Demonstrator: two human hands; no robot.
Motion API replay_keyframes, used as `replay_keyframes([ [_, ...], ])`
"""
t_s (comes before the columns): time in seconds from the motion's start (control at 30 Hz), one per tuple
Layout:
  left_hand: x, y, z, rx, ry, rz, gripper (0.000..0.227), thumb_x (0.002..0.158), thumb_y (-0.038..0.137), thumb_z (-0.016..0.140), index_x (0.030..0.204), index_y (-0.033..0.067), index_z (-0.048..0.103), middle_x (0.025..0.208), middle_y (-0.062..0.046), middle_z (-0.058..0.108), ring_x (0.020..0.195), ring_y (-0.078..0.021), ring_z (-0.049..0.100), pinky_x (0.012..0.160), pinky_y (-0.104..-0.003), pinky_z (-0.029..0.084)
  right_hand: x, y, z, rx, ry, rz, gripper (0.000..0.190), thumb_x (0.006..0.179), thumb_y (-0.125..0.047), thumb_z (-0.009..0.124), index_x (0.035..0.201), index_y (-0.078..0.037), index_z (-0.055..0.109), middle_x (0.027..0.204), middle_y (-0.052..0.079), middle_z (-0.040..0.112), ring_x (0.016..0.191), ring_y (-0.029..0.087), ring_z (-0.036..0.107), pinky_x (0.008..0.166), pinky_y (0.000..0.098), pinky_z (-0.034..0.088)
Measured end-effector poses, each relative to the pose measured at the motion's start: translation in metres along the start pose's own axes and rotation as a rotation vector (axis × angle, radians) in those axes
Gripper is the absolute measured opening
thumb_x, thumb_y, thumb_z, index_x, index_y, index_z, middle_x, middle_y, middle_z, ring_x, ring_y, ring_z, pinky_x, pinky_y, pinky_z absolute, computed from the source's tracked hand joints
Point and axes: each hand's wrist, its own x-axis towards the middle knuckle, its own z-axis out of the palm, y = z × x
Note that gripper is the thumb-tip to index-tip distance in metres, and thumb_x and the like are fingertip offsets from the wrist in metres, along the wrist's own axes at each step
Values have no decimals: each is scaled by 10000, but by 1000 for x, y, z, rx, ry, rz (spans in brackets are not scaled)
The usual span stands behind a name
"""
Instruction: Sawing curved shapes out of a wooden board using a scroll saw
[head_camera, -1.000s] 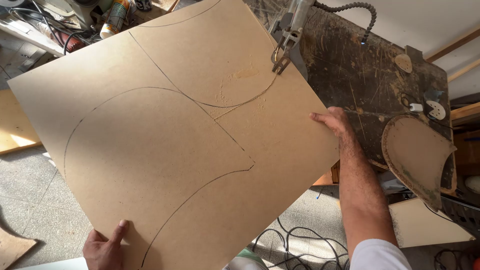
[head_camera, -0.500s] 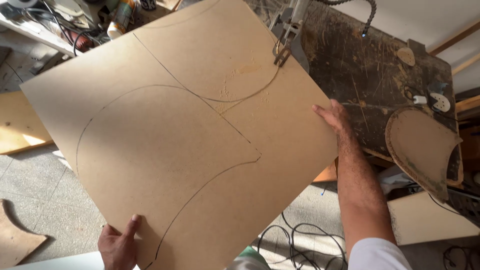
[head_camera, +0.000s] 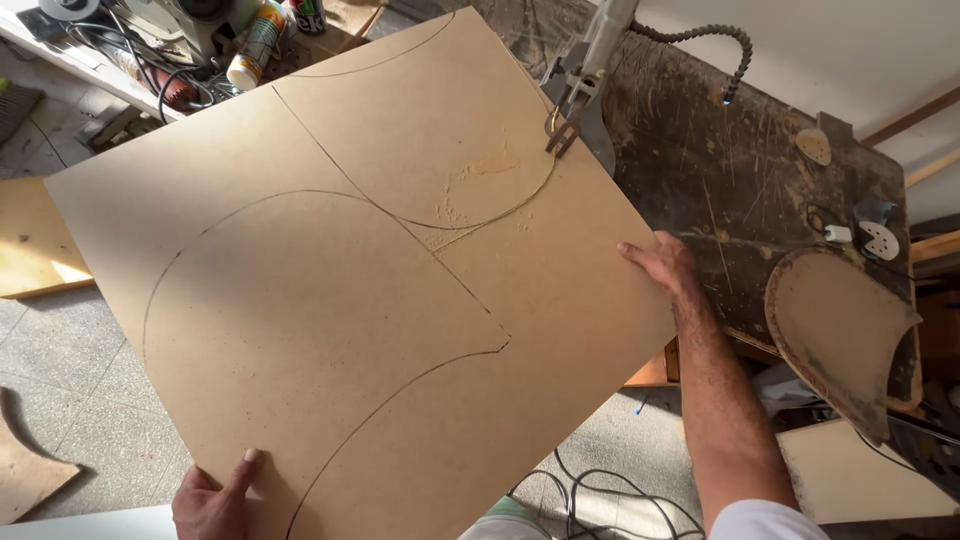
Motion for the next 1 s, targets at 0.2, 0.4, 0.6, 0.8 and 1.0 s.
replay_keyframes([
  [0.2, 13, -5, -12, 20, 30, 71, 627, 804, 424, 868, 705, 58, 368, 666, -67, 396, 646, -214, 387, 534, -380, 308, -19, 7, 4, 64, -8, 5, 996, 664, -700, 752, 1395, -62, 529, 1433, 146, 558, 1281, 360, 547, 1019, 483, 459],
  [0.4, 38, 7, -33, 74, -20, 99, 630, 811, 419, 859, 716, 72, 341, 665, -68, 377, 618, -216, 368, 517, -395, 299, -21, 22, 16, 10, -14, -4, 931, 636, -746, 739, 1255, -62, 615, 1306, 144, 647, 1165, 359, 619, 914, 486, 511],
  [0.6, 62, 32, -56, 133, -72, 105, 637, 783, 466, 851, 743, 80, 346, 690, -68, 340, 636, -218, 321, 520, -389, 249, -53, 14, 21, -8, -56, 81, 1209, 632, -775, 703, 1552, -48, 407, 1589, 176, 424, 1441, 376, 437, 1150, 502, 401],
  [0.8, 92, 54, -64, 141, -111, 111, 617, 785, 447, 879, 767, 43, 412, 746, -96, 407, 670, -237, 387, 504, -394, 298, -70, 10, 30, 41, -51, 124, 1157, 655, -731, 744, 1526, -40, 426, 1562, 174, 458, 1416, 365, 467, 1126, 465, 420],
  [1.0, 102, 75, -71, 253, -113, 140, 660, 792, 523, 859, 791, 37, 412, 731, -124, 408, 661, -269, 384, 514, -425, 291, -79, 6, 33, 14, -39, 108, 1046, 659, -754, 721, 1426, -63, 556, 1450, 151, 591, 1319, 376, 559, 1049, 482, 468],
])
